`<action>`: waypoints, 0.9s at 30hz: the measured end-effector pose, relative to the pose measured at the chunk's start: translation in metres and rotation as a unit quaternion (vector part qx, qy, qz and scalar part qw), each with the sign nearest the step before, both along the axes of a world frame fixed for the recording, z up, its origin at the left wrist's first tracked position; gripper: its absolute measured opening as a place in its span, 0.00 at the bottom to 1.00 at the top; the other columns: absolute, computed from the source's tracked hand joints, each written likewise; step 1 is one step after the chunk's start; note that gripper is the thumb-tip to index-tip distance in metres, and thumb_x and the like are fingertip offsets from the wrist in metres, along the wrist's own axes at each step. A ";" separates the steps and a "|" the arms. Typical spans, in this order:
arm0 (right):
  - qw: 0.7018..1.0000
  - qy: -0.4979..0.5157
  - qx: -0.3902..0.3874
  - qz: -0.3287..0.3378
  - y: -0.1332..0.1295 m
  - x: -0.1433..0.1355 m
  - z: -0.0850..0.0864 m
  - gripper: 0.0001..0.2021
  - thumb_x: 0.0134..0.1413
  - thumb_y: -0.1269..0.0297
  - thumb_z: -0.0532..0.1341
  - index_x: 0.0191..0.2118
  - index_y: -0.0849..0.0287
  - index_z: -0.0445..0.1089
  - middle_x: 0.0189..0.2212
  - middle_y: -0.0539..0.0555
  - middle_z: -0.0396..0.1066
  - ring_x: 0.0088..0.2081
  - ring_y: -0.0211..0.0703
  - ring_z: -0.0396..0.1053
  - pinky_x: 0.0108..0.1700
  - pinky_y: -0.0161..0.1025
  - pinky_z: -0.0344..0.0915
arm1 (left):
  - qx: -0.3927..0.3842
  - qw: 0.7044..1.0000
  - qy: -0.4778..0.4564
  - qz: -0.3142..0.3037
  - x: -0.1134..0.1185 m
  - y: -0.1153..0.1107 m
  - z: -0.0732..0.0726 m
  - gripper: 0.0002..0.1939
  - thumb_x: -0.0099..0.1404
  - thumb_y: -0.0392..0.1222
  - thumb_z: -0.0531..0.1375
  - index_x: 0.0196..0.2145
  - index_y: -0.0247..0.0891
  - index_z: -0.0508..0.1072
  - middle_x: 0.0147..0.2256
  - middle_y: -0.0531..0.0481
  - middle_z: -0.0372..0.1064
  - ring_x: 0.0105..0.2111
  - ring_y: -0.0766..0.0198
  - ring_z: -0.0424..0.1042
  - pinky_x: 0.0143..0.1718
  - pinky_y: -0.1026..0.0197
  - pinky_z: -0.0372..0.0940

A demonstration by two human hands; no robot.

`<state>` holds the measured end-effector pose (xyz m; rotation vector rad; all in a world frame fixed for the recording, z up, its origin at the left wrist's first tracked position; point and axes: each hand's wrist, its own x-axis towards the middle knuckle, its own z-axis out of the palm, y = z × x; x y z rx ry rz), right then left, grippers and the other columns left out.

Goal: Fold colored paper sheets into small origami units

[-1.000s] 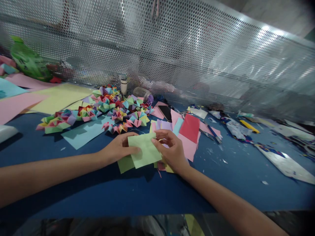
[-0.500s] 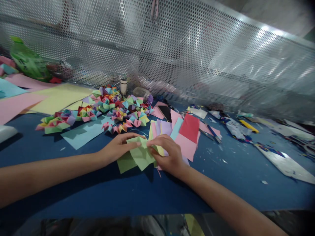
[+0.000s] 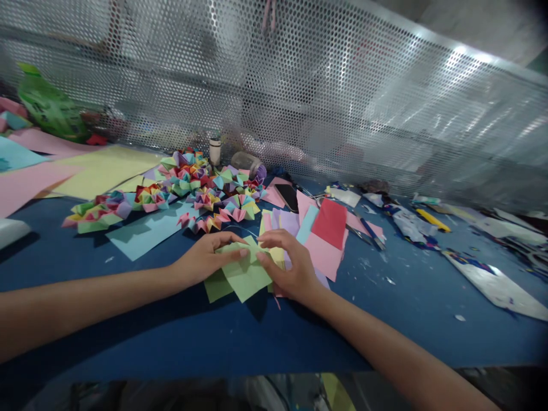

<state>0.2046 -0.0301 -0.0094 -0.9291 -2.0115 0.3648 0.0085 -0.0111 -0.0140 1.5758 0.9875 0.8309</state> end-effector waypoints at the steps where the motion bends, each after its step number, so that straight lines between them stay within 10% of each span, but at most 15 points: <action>1: 0.999 -0.001 -0.037 -0.005 0.001 0.000 -0.001 0.10 0.53 0.65 0.59 0.43 0.55 0.65 0.37 0.55 0.69 0.37 0.41 0.69 0.40 0.40 0.66 | 0.000 1.000 0.001 -0.001 0.000 0.000 0.001 0.11 0.56 0.49 0.61 0.32 0.39 0.73 0.28 0.53 0.70 0.26 0.66 0.67 0.25 0.68 0.59; 6: 0.991 -0.008 -0.137 -0.006 0.003 -0.001 -0.004 0.12 0.53 0.61 0.60 0.44 0.55 0.64 0.30 0.50 0.69 0.33 0.39 0.70 0.35 0.35 0.65 | -0.033 0.999 -0.016 -0.005 0.002 -0.002 0.002 0.11 0.56 0.49 0.61 0.31 0.39 0.72 0.26 0.55 0.68 0.25 0.67 0.66 0.24 0.68 0.58; 27: 0.989 0.022 -0.147 0.005 0.003 -0.002 -0.006 0.11 0.51 0.65 0.61 0.42 0.56 0.64 0.28 0.49 0.66 0.33 0.37 0.69 0.38 0.35 0.66 | -0.083 0.995 -0.056 -0.029 0.001 0.000 0.000 0.15 0.60 0.50 0.58 0.25 0.35 0.65 0.19 0.59 0.55 0.18 0.73 0.55 0.20 0.70 0.50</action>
